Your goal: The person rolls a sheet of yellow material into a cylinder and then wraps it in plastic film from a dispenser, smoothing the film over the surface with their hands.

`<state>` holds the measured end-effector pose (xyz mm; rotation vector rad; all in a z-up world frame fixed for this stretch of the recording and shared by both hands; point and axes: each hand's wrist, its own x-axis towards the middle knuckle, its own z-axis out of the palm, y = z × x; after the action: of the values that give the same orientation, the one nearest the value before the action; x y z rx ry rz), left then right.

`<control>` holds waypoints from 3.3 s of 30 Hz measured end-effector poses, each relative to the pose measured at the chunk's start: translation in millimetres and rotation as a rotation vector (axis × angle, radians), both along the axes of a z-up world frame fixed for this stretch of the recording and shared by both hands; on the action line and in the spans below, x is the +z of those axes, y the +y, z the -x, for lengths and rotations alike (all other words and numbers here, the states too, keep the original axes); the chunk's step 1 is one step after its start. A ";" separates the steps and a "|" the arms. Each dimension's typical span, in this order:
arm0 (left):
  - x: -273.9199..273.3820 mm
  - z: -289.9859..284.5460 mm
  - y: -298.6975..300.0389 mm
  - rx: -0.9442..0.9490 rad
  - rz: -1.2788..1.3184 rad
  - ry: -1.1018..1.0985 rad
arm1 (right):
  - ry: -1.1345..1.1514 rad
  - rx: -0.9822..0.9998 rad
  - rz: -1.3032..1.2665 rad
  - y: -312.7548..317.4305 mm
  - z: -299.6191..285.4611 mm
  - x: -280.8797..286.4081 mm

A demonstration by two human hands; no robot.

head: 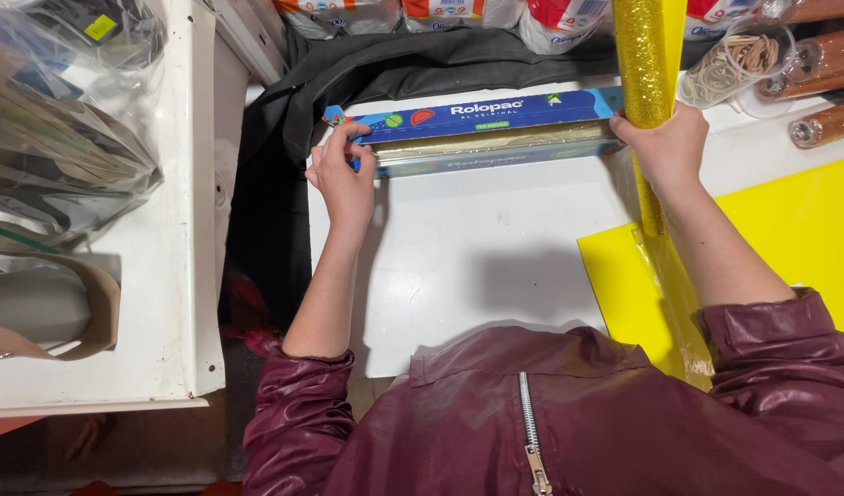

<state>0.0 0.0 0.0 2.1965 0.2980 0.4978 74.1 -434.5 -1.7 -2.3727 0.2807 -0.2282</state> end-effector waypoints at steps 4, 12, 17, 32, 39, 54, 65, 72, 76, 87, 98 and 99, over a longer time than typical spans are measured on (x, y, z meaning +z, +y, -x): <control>-3.9 -1.9 0.4 0.012 0.001 -0.002 | 0.039 -0.034 0.241 -7.3 -9.3 -12.7; -5.4 -3.0 1.0 0.030 0.051 0.010 | -0.010 0.010 0.053 5.0 0.2 8.8; -0.3 -15.7 4.2 0.063 0.166 0.009 | -0.009 -0.013 -0.203 -0.4 -7.9 27.5; 27.1 -21.4 -6.8 0.034 0.618 -0.255 | 0.053 -0.014 -0.515 -4.8 -9.9 48.1; 49.8 -26.6 -2.1 0.003 0.683 -0.250 | -0.060 0.007 -0.697 -9.4 -7.5 60.8; 94.4 -60.6 8.6 -0.151 0.732 -0.418 | -0.416 -0.030 -0.860 -29.5 -46.6 77.7; 148.4 -33.9 -10.0 -0.157 0.701 -0.566 | -0.222 -0.076 -0.726 -123.1 3.8 83.5; 133.8 86.0 -31.4 -0.087 0.498 -0.522 | -0.109 0.072 -0.489 -103.4 88.8 89.6; 79.8 162.2 -52.0 0.026 0.481 -0.407 | -0.043 -0.037 -0.471 -87.2 170.4 70.6; -18.0 228.3 -65.6 0.259 0.447 -0.038 | 0.388 -0.223 -0.322 -36.5 245.8 44.7; -38.3 218.3 -63.1 0.239 0.291 -0.046 | 0.576 -0.002 0.156 -58.1 267.2 101.2; -37.5 216.5 -63.0 0.241 0.287 -0.047 | 0.479 0.050 0.287 -68.0 272.1 101.6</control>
<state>-216.5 -63.0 -37.5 1.8769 0.5771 0.5977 -198.0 -502.5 100.0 -2.6936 0.4353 0.3530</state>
